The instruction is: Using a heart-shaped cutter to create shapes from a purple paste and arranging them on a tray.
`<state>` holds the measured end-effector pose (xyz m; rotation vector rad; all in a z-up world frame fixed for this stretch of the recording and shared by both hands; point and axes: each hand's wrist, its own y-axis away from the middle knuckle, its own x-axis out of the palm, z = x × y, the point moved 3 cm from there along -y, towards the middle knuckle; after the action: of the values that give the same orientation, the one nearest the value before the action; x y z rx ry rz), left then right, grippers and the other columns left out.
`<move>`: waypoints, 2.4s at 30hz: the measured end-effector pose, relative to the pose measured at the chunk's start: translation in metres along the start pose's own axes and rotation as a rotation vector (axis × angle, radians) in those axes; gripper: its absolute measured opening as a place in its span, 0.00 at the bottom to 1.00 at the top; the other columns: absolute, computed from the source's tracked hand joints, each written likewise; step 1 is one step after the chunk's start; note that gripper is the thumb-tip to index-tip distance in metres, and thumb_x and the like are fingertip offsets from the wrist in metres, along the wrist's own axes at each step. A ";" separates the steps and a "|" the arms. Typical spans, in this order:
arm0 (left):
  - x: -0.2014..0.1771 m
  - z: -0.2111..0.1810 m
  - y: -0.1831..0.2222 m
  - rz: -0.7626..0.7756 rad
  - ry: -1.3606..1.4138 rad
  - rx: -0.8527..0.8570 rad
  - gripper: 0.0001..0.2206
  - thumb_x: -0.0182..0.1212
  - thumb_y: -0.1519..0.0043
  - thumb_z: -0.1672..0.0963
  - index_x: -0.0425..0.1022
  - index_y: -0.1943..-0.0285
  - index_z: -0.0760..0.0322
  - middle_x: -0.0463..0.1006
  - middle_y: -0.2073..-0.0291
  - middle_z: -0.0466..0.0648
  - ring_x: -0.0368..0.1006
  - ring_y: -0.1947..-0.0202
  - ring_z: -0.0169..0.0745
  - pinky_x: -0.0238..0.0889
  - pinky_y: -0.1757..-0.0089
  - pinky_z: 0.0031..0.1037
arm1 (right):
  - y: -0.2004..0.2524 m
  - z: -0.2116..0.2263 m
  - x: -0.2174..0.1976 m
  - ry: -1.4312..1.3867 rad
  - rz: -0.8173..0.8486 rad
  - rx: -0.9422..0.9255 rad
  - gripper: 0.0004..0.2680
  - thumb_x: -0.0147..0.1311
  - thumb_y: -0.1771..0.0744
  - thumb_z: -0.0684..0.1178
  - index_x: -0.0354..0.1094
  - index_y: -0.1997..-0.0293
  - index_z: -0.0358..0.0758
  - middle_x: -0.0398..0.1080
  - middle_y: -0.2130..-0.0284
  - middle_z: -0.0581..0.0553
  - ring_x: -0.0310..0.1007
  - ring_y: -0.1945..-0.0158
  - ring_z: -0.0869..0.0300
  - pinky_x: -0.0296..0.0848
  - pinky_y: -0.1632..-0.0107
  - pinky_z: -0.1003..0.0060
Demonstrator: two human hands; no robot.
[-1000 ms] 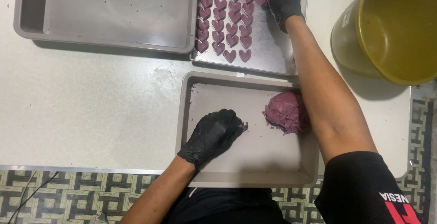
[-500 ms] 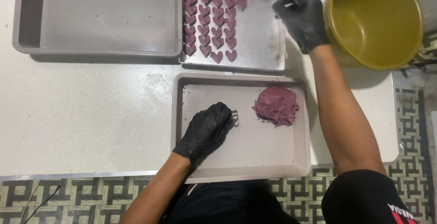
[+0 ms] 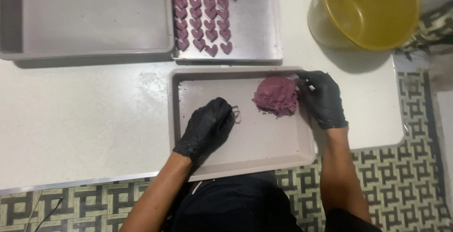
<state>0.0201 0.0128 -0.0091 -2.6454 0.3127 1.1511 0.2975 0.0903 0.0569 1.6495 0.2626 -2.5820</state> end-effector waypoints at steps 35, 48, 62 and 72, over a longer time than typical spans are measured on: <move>0.002 0.002 0.002 -0.130 0.074 0.106 0.03 0.61 0.36 0.57 0.74 0.62 0.59 0.74 0.69 0.50 0.77 0.66 0.58 0.74 0.71 0.46 | 0.073 0.044 0.023 -0.052 -0.216 0.091 0.11 0.69 0.36 0.46 0.75 0.52 0.44 0.77 0.63 0.44 0.80 0.59 0.51 0.81 0.60 0.56; -0.014 -0.028 -0.002 -0.147 0.145 0.045 0.03 0.60 0.34 0.57 0.77 0.59 0.59 0.75 0.70 0.50 0.78 0.66 0.58 0.73 0.71 0.44 | 0.087 0.011 0.047 0.007 -0.181 0.071 0.06 0.66 0.35 0.42 0.77 0.56 0.42 0.78 0.68 0.45 0.81 0.65 0.52 0.82 0.66 0.63; 0.019 0.015 0.007 0.016 0.002 0.013 0.04 0.57 0.36 0.54 0.76 0.62 0.51 0.73 0.71 0.47 0.77 0.68 0.58 0.75 0.67 0.47 | 0.061 0.038 0.048 0.346 -0.273 -0.213 0.07 0.68 0.36 0.54 0.75 0.60 0.48 0.69 0.65 0.48 0.76 0.60 0.51 0.81 0.59 0.59; 0.000 -0.015 0.003 -0.013 -0.011 0.090 0.05 0.59 0.37 0.56 0.80 0.60 0.58 0.75 0.69 0.48 0.77 0.70 0.59 0.74 0.71 0.49 | 0.085 0.007 0.036 0.167 -0.181 0.011 0.09 0.67 0.35 0.47 0.71 0.58 0.35 0.70 0.70 0.41 0.78 0.63 0.44 0.80 0.57 0.51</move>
<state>0.0300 0.0057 0.0004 -2.5584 0.3374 1.1205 0.2886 0.0065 0.0184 1.9333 0.4262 -2.5738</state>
